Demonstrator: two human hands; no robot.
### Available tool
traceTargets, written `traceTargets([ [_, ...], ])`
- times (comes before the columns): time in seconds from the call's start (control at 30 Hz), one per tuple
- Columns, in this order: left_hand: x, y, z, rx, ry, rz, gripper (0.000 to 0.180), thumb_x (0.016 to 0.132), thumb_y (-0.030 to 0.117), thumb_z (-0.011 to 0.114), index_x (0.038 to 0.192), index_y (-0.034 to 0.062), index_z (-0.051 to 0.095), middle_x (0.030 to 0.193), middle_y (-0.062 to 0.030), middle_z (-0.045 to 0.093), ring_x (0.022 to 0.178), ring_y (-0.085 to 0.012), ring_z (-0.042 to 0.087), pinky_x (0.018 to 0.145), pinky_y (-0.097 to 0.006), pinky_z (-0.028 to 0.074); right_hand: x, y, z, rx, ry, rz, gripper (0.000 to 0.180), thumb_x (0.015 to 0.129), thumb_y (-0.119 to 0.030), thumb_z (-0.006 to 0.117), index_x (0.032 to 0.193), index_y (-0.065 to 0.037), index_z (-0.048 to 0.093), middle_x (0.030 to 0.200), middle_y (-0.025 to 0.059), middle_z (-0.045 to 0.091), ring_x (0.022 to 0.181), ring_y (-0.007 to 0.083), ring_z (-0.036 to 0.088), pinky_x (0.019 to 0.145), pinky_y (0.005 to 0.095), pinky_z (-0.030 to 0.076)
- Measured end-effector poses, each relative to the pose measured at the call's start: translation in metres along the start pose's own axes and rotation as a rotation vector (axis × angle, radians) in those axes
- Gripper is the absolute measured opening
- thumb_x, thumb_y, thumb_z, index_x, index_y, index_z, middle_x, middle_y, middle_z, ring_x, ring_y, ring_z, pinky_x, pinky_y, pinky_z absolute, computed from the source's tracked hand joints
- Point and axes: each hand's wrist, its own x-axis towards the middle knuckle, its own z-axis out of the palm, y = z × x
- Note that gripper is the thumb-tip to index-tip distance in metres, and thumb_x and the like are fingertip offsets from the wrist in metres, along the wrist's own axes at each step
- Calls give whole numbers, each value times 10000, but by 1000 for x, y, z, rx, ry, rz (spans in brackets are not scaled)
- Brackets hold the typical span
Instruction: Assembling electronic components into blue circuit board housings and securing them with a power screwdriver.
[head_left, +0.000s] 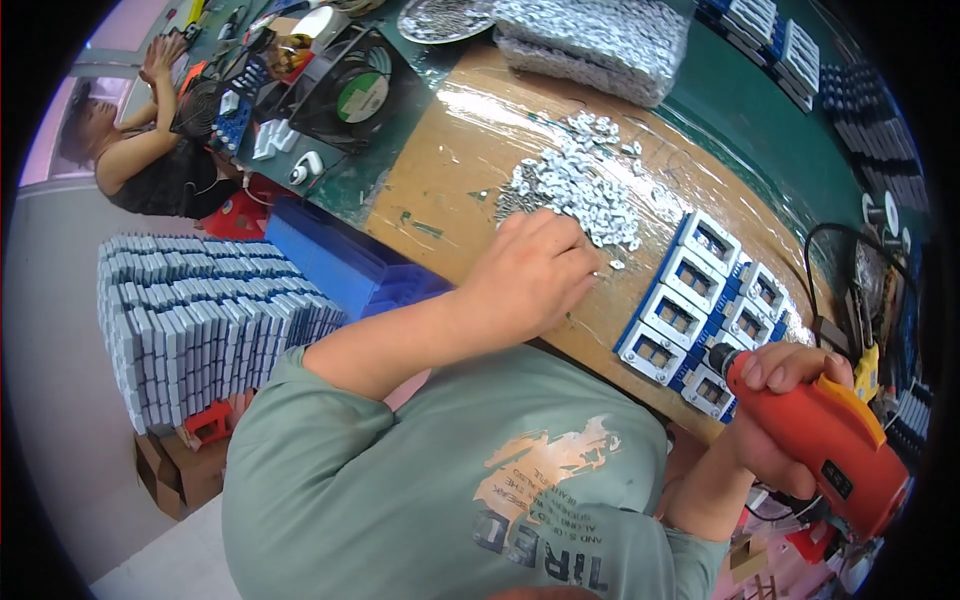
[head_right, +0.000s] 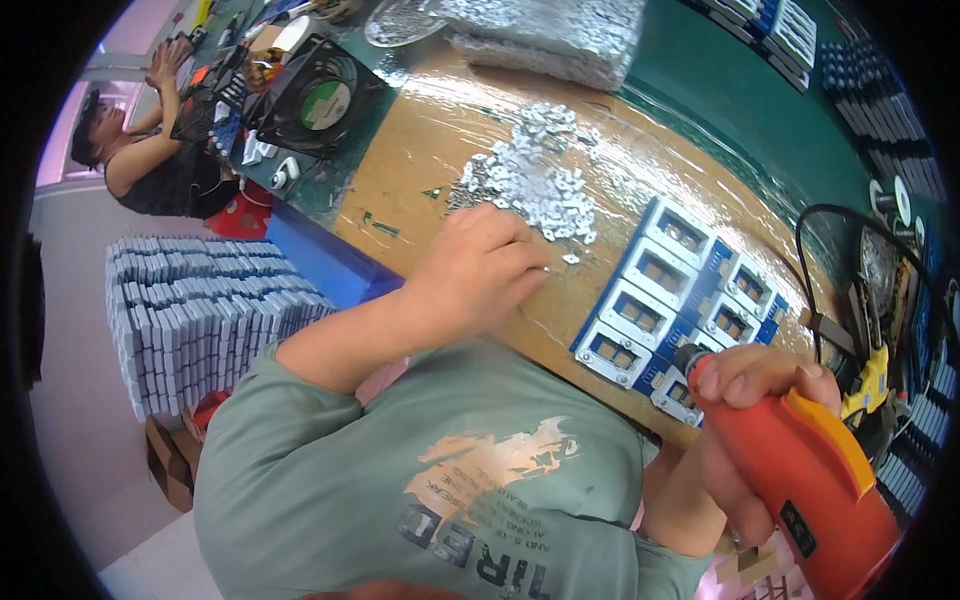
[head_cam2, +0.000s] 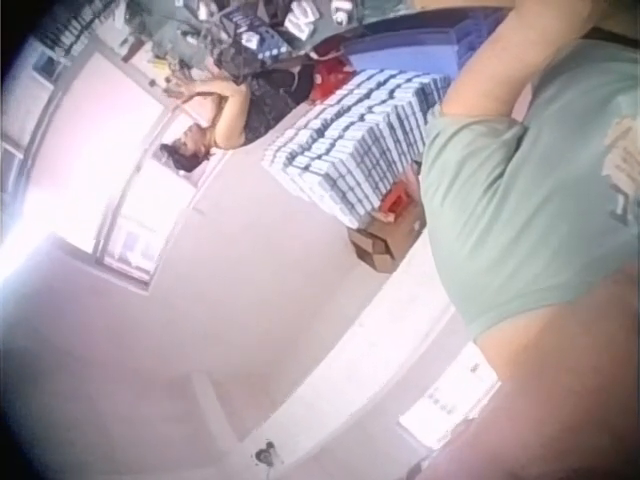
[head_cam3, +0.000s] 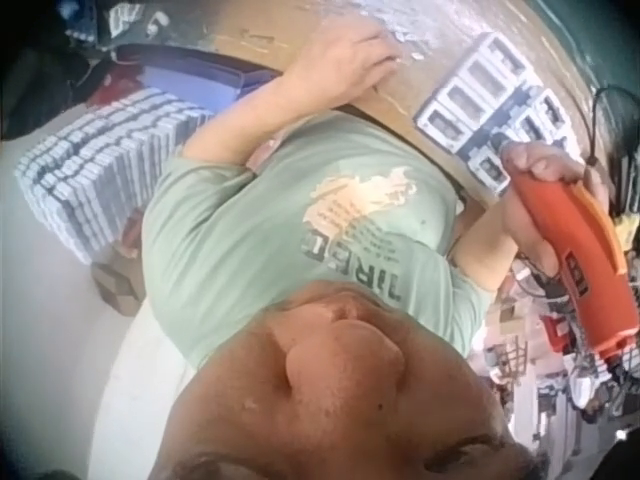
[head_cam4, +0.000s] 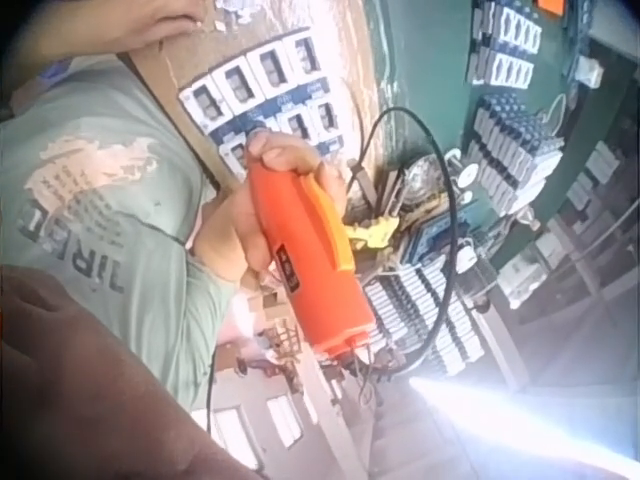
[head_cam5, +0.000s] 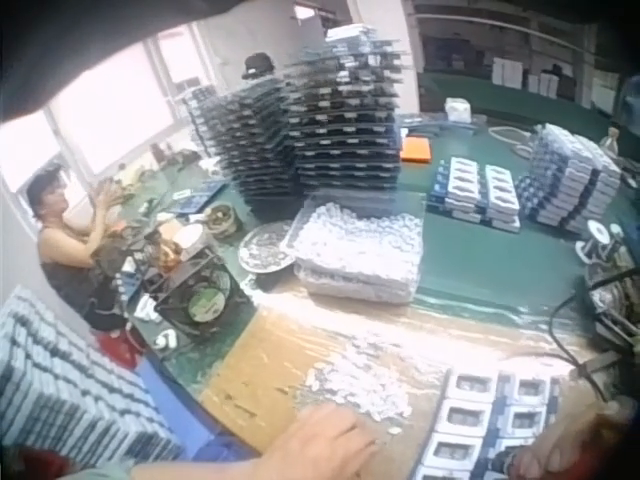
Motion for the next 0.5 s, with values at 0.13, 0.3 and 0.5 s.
traceTargets([
  [0.13, 3, 3, -9, 43, -43, 34, 170, 719, 89, 732, 873, 95, 659, 898, -43, 594, 844, -259, 570, 766, -391, 438, 5, 2, -1, 30, -31, -5, 1073, 678, -640, 758, 1399, 35, 340, 976, 161, 568, 821, 284, 582, 697, 380, 509],
  [0.3, 5, -2, -8, 35, -40, 96, 182, 711, 72, 717, 878, 87, 647, 916, -54, 592, 859, -259, 572, 761, -383, 437, 7, 4, -3, 61, -45, 19, 1067, 680, -635, 761, 1398, 30, 336, 1001, 164, 576, 849, 279, 585, 738, 369, 500],
  [0.5, 25, 27, 10, -185, -21, 171, 177, 690, 59, 722, 844, 86, 640, 897, -53, 579, 842, -258, 568, 745, -379, 440, 4, -2, 4, 10, 12, 23, 1017, 675, -781, 655, 1315, -25, 426, 930, 95, 558, 756, 219, 580, 654, 335, 465],
])
